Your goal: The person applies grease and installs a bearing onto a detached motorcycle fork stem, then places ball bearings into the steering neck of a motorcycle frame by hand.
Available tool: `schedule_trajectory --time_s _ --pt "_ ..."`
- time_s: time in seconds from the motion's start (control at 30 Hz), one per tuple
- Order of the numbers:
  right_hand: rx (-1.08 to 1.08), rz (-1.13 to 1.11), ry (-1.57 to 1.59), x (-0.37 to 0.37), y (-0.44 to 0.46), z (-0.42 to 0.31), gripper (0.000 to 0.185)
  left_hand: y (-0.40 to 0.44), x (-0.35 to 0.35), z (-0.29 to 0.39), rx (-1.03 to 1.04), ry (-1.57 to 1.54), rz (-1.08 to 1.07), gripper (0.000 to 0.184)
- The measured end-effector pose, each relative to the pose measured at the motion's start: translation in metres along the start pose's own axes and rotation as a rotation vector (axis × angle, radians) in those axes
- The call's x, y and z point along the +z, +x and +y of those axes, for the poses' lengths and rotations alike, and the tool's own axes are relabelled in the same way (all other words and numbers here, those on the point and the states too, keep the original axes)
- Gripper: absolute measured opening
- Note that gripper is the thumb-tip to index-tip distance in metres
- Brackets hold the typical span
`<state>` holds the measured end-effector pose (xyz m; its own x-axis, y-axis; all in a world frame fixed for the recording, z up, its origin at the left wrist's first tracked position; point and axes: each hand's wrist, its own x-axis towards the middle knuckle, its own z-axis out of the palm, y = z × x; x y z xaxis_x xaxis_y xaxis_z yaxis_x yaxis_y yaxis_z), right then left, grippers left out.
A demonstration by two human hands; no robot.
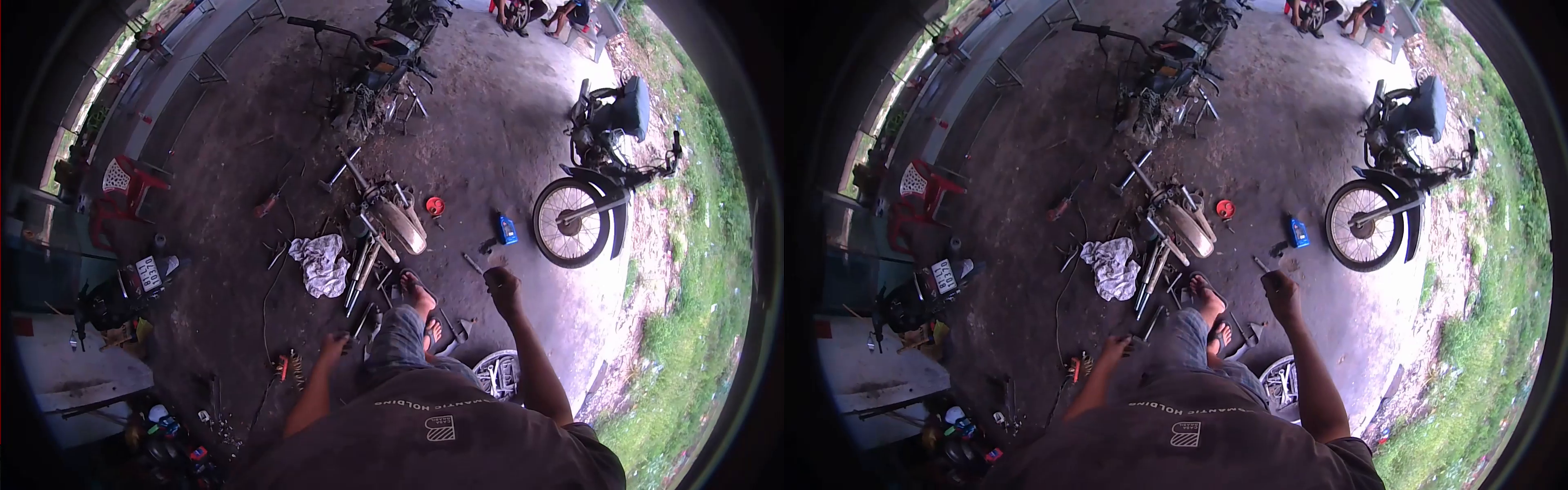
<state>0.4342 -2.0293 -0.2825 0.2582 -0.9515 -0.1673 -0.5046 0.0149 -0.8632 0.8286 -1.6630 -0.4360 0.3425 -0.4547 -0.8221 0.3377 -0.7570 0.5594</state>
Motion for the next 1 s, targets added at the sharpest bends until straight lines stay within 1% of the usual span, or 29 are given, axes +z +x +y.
schedule_trajectory --time_s 0.03,0.07,0.13,0.17,0.2,0.23,0.27,0.3,0.37,0.4,0.47,0.53,0.57,0.6,0.63,0.67,0.73,0.77,0.83,0.87,0.93,1.0 --pt "-0.018 -0.031 -0.006 0.006 0.019 0.000 0.015 0.018 0.009 0.023 0.055 0.022 0.046 0.020" --pt "-0.006 -0.090 -0.021 0.010 0.035 0.002 0.014 0.038 0.020 0.045 0.063 -0.002 0.047 0.020" --pt "-0.194 -0.149 -0.122 0.021 0.064 0.010 0.012 0.064 0.036 0.076 0.237 -0.043 0.067 0.020" --pt "-0.226 -0.188 -0.154 0.029 0.082 0.014 0.011 0.074 0.050 0.092 0.216 -0.103 0.057 0.020" --pt "-0.249 -0.235 -0.191 0.032 0.092 0.021 0.010 0.089 0.062 0.103 0.236 -0.045 -0.014 0.017" --pt "-0.281 -0.288 -0.233 0.034 0.103 0.014 0.010 0.101 0.076 0.109 0.221 0.107 -0.131 0.021" --pt "-0.247 -0.354 -0.231 0.036 0.113 0.007 0.012 0.112 0.087 0.115 0.208 0.263 -0.245 0.024" --pt "-0.228 -0.398 -0.222 0.042 0.126 0.002 0.008 0.110 0.099 0.131 0.206 0.248 -0.237 0.024" --pt "-0.214 -0.463 -0.216 0.050 0.156 -0.004 0.005 0.092 0.129 0.168 0.224 0.627 -0.395 0.039" --pt "-0.227 -0.512 -0.249 0.054 0.174 -0.005 0.005 0.101 0.140 0.160 0.216 0.612 -0.385 0.039" --pt "-0.237 -0.588 -0.284 0.065 0.210 -0.004 0.005 0.127 0.165 0.119 0.390 0.583 -0.436 0.044" --pt "-0.244 -0.621 -0.325 0.073 0.240 0.011 0.008 0.111 0.182 0.112 0.508 0.698 -0.302 0.044" --pt "-0.233 -0.647 -0.332 0.077 0.255 0.030 0.008 0.096 0.184 0.138 0.315 0.765 -0.305 0.045" --pt "-0.189 -0.783 -0.628 0.085 0.276 0.052 0.015 0.087 0.186 0.162 0.127 0.830 -0.306 0.045" --pt "-0.143 -0.912 -0.927 0.087 0.290 0.070 0.022 0.081 0.191 0.171 0.097 0.844 -0.239 0.044" --pt "-0.152 -0.932 -0.931 0.084 0.299 0.081 0.022 0.083 0.196 0.171 0.083 0.829 -0.233 0.044" --pt "-0.029 -1.163 -1.143 0.073 0.312 0.106 0.038 0.088 0.206 0.165 0.096 0.799 -0.203 0.042" --pt "-0.120 -1.288 -1.096 0.070 0.324 0.147 0.048 0.086 0.209 0.173 0.076 0.771 -0.179 0.042" --pt "-0.227 -1.313 -1.063 0.067 0.332 0.224 0.047 0.075 0.216 0.199 0.058 0.602 -0.223 0.039" --pt "-0.301 -1.303 -1.016 0.070 0.349 0.240 0.046 0.075 0.226 0.195 0.040 0.564 -0.188 0.039" --pt "-0.389 -1.393 -0.999 0.080 0.379 0.200 0.045 0.079 0.244 0.181 0.144 0.604 -0.145 0.036" --pt "-0.440 -1.480 -0.984 0.064 0.400 0.170 0.043 0.063 0.261 0.189 0.154 0.420 -0.357 0.033"
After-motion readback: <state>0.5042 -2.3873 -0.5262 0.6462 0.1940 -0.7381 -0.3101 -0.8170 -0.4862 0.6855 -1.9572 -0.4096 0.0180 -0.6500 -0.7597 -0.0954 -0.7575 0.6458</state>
